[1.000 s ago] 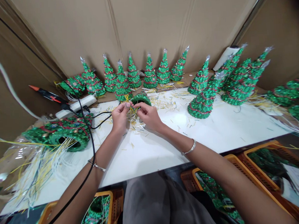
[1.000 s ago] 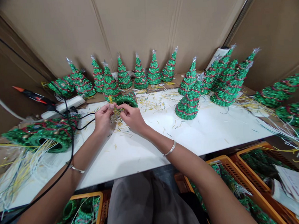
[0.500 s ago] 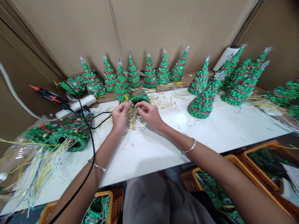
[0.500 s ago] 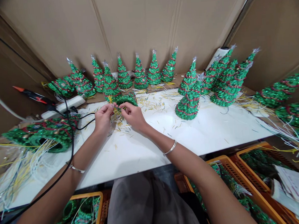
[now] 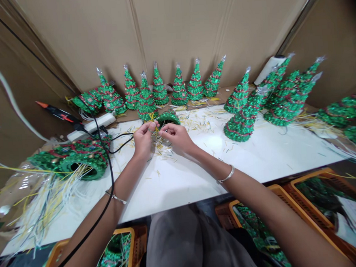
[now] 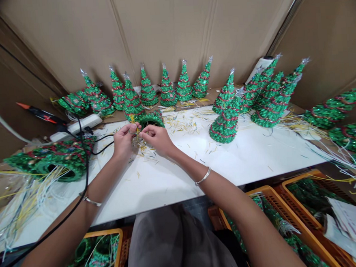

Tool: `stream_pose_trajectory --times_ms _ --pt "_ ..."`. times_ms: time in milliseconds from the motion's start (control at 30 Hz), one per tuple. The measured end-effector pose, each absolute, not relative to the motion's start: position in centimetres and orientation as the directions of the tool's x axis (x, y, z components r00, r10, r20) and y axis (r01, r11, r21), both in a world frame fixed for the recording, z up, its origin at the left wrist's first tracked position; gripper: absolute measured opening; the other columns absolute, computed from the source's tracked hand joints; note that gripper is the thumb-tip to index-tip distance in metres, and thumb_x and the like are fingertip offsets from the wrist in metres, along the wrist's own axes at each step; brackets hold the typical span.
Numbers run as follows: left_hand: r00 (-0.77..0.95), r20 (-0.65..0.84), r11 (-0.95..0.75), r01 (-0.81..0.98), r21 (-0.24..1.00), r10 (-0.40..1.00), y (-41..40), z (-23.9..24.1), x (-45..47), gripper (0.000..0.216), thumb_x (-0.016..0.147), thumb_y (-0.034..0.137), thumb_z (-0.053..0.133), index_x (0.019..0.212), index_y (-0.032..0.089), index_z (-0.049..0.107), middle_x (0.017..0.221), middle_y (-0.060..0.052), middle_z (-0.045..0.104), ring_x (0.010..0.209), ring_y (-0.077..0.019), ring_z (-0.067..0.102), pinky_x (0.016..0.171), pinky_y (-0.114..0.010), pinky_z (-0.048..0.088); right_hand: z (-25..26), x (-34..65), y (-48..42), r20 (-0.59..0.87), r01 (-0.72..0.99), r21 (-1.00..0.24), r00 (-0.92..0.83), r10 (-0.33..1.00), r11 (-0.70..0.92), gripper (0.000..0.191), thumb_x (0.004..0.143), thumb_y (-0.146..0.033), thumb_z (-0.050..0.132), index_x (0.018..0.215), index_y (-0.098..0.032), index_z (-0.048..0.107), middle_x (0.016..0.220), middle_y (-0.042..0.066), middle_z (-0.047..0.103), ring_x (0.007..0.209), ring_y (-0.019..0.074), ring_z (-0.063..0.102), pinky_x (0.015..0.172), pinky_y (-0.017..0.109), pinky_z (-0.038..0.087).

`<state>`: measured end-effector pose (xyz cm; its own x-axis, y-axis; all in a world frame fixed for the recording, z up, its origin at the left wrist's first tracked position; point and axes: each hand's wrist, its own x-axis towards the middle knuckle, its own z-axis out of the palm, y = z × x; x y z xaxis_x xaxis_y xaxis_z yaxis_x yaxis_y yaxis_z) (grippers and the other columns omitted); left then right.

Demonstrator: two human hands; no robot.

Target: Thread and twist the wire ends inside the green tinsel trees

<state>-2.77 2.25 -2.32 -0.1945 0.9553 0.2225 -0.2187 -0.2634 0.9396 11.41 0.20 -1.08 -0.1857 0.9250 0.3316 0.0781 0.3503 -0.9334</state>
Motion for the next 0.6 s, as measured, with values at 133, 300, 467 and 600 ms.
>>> stream_pose_trajectory --times_ms 133,300,467,600 --pt "-0.211 0.227 -0.270 -0.203 0.941 0.951 2.23 -2.22 -2.67 0.034 0.067 0.046 0.080 0.084 0.017 0.075 0.088 -0.007 0.075 0.086 -0.0182 0.067 0.081 -0.029 0.050 -1.36 11.45 0.51 0.290 0.049 -0.952 -0.162 0.943 0.302 0.027 0.078 -0.042 0.065 0.075 -0.016 0.060 0.052 -0.007 0.040 0.050 0.0075 0.031 0.049 0.023 0.023" --pt "-0.207 0.236 -0.276 -0.190 0.942 0.949 2.14 -2.09 -2.62 0.034 0.067 0.047 0.079 0.084 0.017 0.075 0.087 -0.007 0.075 0.087 -0.0183 0.067 0.082 -0.029 0.049 -1.77 11.51 0.95 0.237 0.040 -0.969 -0.135 0.962 0.245 0.025 0.075 -0.040 0.065 0.072 -0.016 0.060 0.054 -0.006 0.043 0.050 0.0072 0.032 0.049 0.023 0.023" --pt "-0.212 0.242 -0.282 -0.186 0.941 0.947 2.11 -2.06 -2.66 0.035 0.066 0.048 0.080 0.083 0.018 0.075 0.087 -0.007 0.075 0.089 -0.0192 0.067 0.084 -0.030 0.049 -1.75 11.49 0.99 0.208 0.054 -0.975 -0.095 0.973 0.214 0.023 0.073 -0.038 0.066 0.069 -0.016 0.059 0.054 -0.006 0.045 0.050 0.0072 0.034 0.049 0.023 0.024" --pt "-0.225 0.235 -0.279 -0.192 0.941 0.946 2.09 -1.98 -2.58 0.034 0.066 0.048 0.080 0.081 0.018 0.075 0.086 -0.007 0.075 0.089 -0.0202 0.067 0.083 -0.031 0.050 -1.11 11.42 0.61 0.229 0.014 -0.973 -0.049 0.972 0.230 0.026 0.075 -0.041 0.066 0.073 -0.017 0.060 0.051 -0.007 0.040 0.048 0.0071 0.032 0.048 0.023 0.024"
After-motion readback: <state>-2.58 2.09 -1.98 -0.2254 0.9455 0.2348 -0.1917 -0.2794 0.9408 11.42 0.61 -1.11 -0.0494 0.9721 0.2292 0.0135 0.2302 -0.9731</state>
